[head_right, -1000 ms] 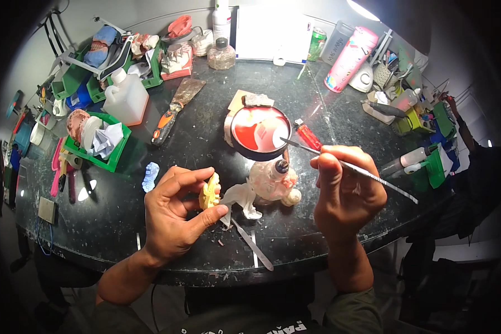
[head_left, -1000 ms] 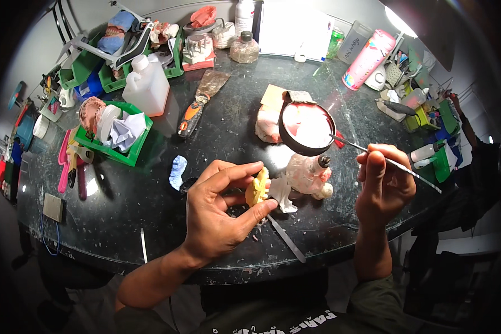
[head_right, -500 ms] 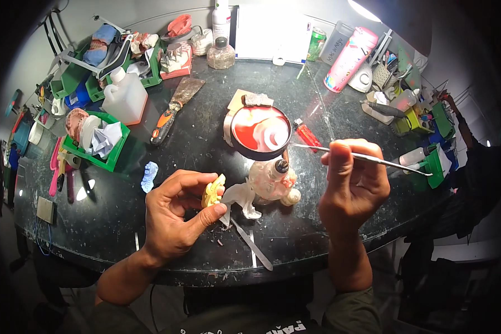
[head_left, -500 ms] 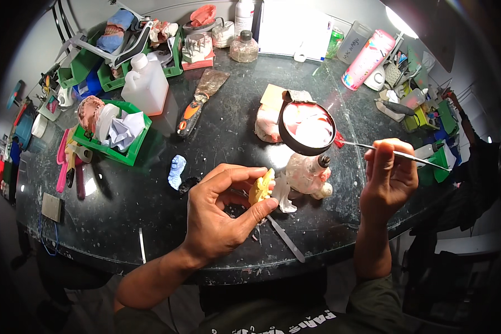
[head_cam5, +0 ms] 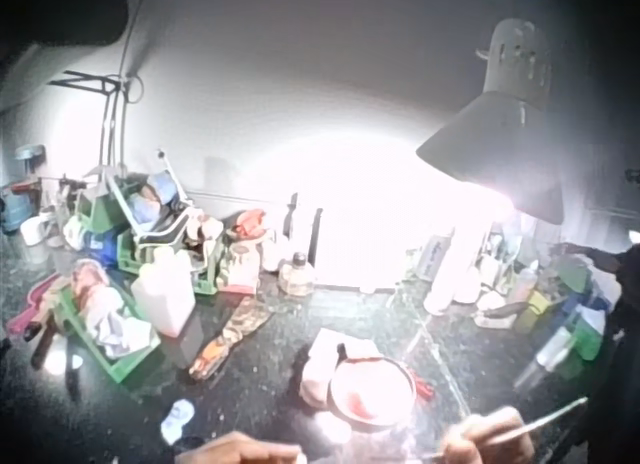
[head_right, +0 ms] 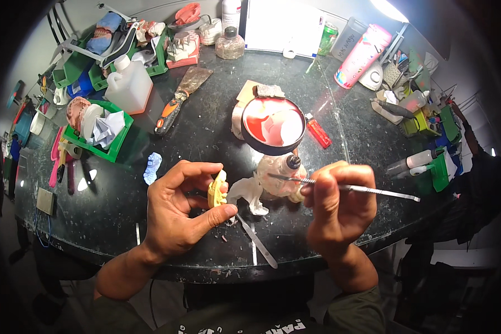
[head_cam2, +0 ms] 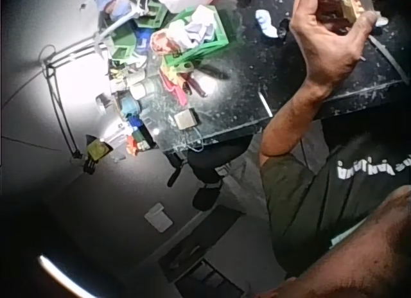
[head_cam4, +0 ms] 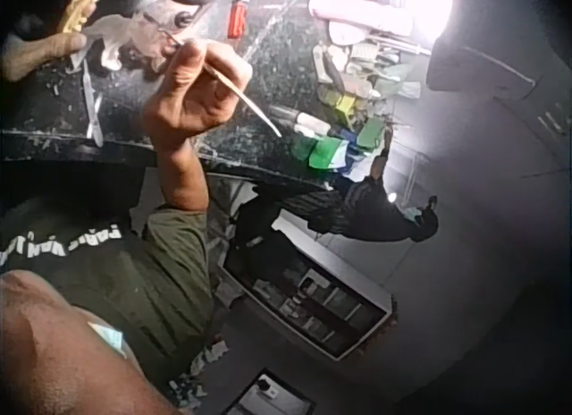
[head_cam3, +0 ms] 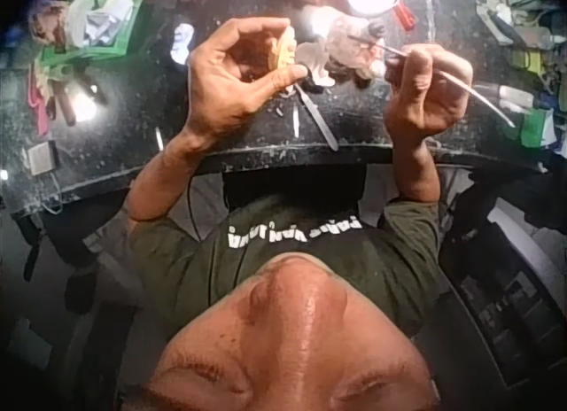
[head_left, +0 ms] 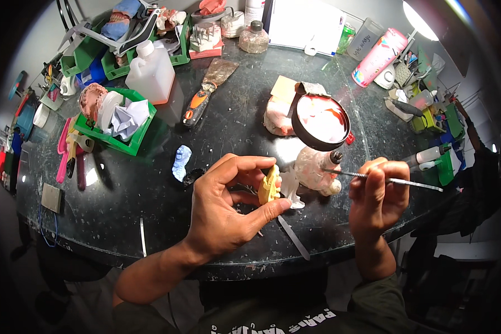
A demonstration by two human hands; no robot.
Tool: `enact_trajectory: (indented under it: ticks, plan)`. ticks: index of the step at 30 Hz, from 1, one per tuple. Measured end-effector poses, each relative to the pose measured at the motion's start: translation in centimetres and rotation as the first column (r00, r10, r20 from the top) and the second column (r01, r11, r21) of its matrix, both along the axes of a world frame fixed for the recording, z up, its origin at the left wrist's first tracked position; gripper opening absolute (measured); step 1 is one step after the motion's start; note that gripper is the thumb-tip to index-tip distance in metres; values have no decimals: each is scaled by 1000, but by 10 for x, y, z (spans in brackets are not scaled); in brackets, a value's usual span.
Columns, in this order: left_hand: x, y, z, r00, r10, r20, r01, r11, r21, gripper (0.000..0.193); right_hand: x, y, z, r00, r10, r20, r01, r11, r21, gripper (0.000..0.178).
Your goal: The person applies and shapes wax onto the teeth of a dental cast using a metal sculpting tool while holding and rotating the cast by hand.
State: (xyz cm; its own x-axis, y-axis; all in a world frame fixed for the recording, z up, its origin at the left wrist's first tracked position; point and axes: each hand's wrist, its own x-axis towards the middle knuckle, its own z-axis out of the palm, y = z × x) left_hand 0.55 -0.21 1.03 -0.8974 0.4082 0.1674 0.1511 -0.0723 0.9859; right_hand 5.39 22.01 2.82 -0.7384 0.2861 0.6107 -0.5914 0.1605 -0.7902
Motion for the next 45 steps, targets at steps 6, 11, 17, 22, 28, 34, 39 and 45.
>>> enact_trajectory:
  ticks: [6, 11, 17, 22, 28, 34, 39, 45]
  plan:
    - [1, -1, 7, 992, -62, 113, 61, 998, 15, 53, 7, -7, -6, 991, 115, -61, -104, 980, 167, 15]
    - [0, -3, 10, 960, -124, 249, 82, 982, 171, 48, 9, -4, -5, 981, 184, -55, -165, 955, 247, 15]
    - [0, -3, 8, 960, -142, 243, 96, 977, 190, 42, 12, -3, 2, 978, 208, 10, -198, 914, 355, 15]
    - [-1, -1, 3, 987, -66, 147, 49, 991, 122, 40, 13, -2, 6, 976, 209, 62, -218, 908, 358, 14]
    - [-2, -1, 3, 995, -38, 93, 29, 995, 96, 39, 14, -4, 8, 962, 218, 165, -255, 932, 257, 10]
    - [-2, -1, 4, 994, -45, 101, 36, 995, 94, 39, 16, -5, 8, 952, 250, 178, -286, 932, 221, 10]
    - [-1, -2, 5, 992, -54, 115, 42, 994, 99, 38, 18, -7, 8, 948, 246, 204, -282, 943, 176, 12]
    - [-1, -3, 4, 987, -68, 143, 53, 992, 111, 37, 17, -7, 8, 951, 231, 208, -273, 940, 204, 11]
